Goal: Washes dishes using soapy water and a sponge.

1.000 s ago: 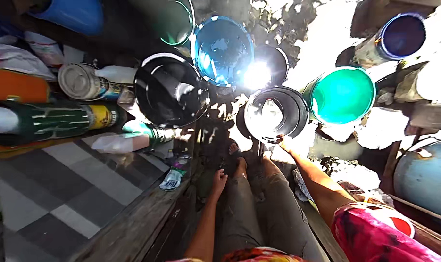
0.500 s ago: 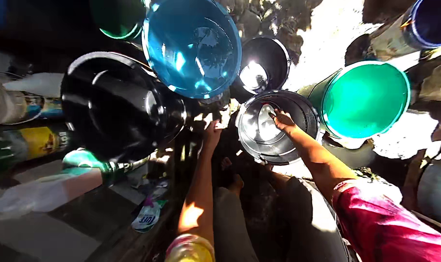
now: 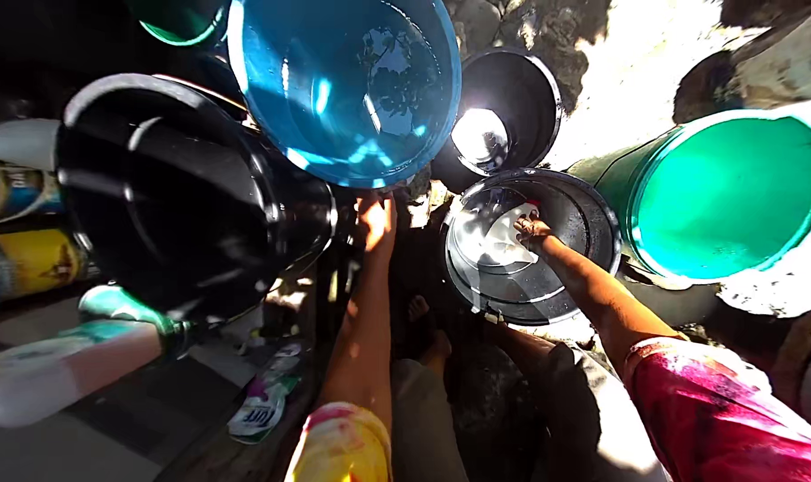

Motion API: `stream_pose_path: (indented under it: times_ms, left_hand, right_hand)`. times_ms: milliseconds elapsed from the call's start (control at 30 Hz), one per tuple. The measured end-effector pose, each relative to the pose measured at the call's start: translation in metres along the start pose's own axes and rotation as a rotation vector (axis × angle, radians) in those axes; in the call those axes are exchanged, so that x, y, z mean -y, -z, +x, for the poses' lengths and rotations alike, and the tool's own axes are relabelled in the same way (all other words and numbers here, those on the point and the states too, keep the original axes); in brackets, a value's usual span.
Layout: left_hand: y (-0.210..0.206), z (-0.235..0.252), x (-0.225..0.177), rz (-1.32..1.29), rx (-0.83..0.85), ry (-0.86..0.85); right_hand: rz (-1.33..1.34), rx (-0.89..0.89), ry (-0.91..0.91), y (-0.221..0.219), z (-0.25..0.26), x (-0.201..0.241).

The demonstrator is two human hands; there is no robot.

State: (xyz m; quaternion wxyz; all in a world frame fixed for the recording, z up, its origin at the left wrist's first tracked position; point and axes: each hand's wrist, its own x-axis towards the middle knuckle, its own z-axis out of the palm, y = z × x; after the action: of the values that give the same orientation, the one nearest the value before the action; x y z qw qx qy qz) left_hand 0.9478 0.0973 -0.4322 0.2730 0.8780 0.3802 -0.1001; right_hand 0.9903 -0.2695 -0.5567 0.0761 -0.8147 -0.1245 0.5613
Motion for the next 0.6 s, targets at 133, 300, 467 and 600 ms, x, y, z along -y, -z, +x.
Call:
stream_pose_path:
  times_ms: [133, 300, 467, 600]
  left_hand:
    - [0.001, 0.014, -0.009, 0.12, 0.167, 0.069]
    - [-0.014, 0.02, -0.003, 0.061, 0.159, -0.028]
    - [-0.017, 0.025, 0.001, 0.062, 0.132, -0.001]
    - [0.004, 0.003, 0.004, -0.244, 0.086, 0.022]
  right_hand:
    - [-0.439, 0.199, 0.101, -0.01, -0.025, 0.032]
    - [-0.097, 0.068, -0.092, 0.002, -0.076, 0.074]
    - [0.018, -0.004, -0.287, 0.026, -0.127, 0.088]
    - [0.333, -0.131, -0.329, 0.026, -0.154, 0.067]
